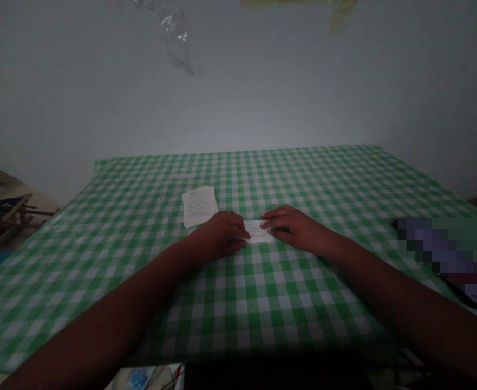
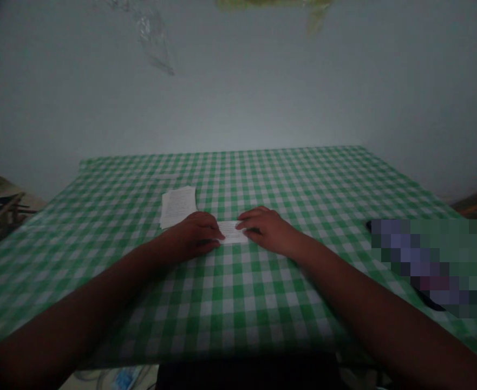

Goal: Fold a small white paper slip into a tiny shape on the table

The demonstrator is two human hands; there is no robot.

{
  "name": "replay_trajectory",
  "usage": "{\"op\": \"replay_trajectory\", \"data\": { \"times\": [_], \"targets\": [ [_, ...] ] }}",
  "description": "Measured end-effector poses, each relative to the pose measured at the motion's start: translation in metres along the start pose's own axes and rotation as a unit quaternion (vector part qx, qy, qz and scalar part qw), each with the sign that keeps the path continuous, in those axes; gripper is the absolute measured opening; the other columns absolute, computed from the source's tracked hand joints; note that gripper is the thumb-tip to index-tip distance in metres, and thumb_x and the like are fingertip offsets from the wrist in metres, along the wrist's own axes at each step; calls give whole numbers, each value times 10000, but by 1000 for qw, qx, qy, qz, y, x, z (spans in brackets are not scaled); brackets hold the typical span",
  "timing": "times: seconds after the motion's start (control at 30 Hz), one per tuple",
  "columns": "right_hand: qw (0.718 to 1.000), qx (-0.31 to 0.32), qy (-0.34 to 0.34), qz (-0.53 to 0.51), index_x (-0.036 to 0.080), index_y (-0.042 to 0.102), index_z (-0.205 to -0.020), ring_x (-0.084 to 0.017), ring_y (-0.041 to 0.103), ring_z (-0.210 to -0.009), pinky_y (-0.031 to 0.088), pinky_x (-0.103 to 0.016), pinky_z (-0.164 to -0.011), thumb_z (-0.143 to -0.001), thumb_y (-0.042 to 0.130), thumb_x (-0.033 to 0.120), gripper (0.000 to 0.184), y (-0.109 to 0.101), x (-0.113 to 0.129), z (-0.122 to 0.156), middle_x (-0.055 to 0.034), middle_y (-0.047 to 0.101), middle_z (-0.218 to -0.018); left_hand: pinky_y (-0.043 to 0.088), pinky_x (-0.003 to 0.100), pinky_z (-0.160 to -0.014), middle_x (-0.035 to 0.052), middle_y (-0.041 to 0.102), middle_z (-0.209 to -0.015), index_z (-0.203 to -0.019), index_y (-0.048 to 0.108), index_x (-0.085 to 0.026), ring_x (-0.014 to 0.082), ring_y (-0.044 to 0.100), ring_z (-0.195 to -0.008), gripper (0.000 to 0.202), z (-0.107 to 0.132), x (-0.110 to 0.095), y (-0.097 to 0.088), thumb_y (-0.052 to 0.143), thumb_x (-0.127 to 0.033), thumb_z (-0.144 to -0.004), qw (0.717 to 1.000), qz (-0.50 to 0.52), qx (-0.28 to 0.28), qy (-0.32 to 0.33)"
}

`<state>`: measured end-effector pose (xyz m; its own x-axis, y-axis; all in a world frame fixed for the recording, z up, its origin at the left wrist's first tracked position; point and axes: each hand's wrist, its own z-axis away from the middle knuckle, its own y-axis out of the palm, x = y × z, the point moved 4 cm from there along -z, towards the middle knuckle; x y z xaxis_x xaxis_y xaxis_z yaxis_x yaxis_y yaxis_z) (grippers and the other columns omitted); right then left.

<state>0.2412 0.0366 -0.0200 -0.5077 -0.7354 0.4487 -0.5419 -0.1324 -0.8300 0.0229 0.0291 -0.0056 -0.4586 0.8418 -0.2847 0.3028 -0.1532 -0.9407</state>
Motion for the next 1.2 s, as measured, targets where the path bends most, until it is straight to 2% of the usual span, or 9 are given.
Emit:
{"op": "replay_trajectory", "data": {
  "times": [0.17, 0.33, 0.57, 0.87, 1.2],
  "targets": [
    [1000, 12, 9, -9, 271, 708, -1166, -230, 579, -1212, 442, -479, -1052, -940, 582, 240, 261, -2, 1, 0, -62, 674, -1274, 420, 460, -1060, 81, 622, -1246, -1066, 724, -226, 249, 553, -1196, 180, 0, 1, 2, 640, -262, -911, 1000, 17, -22, -10],
    [999, 29, 4, -20, 261, 669, -1232, -220, 563, -1241, 421, -471, -1080, -921, 576, 194, 331, -5, 0, 1, -64, 655, -1302, 435, 443, -1082, 104, 541, -1404, -1047, 707, -201, 251, 531, -1276, 165, 1, 1, 3, 613, -266, -928, 999, 35, -17, -22],
    [998, 50, 13, -30, 241, 626, -1287, -242, 546, -1258, 415, -478, -1089, -874, 623, 189, 416, -11, 4, 1, -76, 640, -1318, 458, 464, -1066, 104, 545, -1408, -1250, 635, -227, 256, 543, -1269, 312, -2, -3, 2, 591, -280, -946, 999, 20, -8, -37],
    [998, 47, 8, -37, 263, 612, -1299, -251, 551, -1246, 422, -484, -1072, -874, 628, 200, 429, -10, 5, 0, -68, 642, -1308, 448, 469, -1074, 109, 546, -1393, -1215, 678, -223, 267, 529, -1270, 289, -3, -3, 7, 584, -300, -954, 998, -12, -12, -58],
    [999, 37, -1, -32, 283, 615, -1293, -262, 555, -1243, 423, -495, -1067, -871, 648, 216, 429, -10, 4, 1, -66, 646, -1294, 441, 462, -1078, 121, 537, -1380, -1216, 682, -211, 265, 517, -1266, 297, -3, -4, 8, 594, -294, -944, 998, 3, -22, -56]
  ]
}}
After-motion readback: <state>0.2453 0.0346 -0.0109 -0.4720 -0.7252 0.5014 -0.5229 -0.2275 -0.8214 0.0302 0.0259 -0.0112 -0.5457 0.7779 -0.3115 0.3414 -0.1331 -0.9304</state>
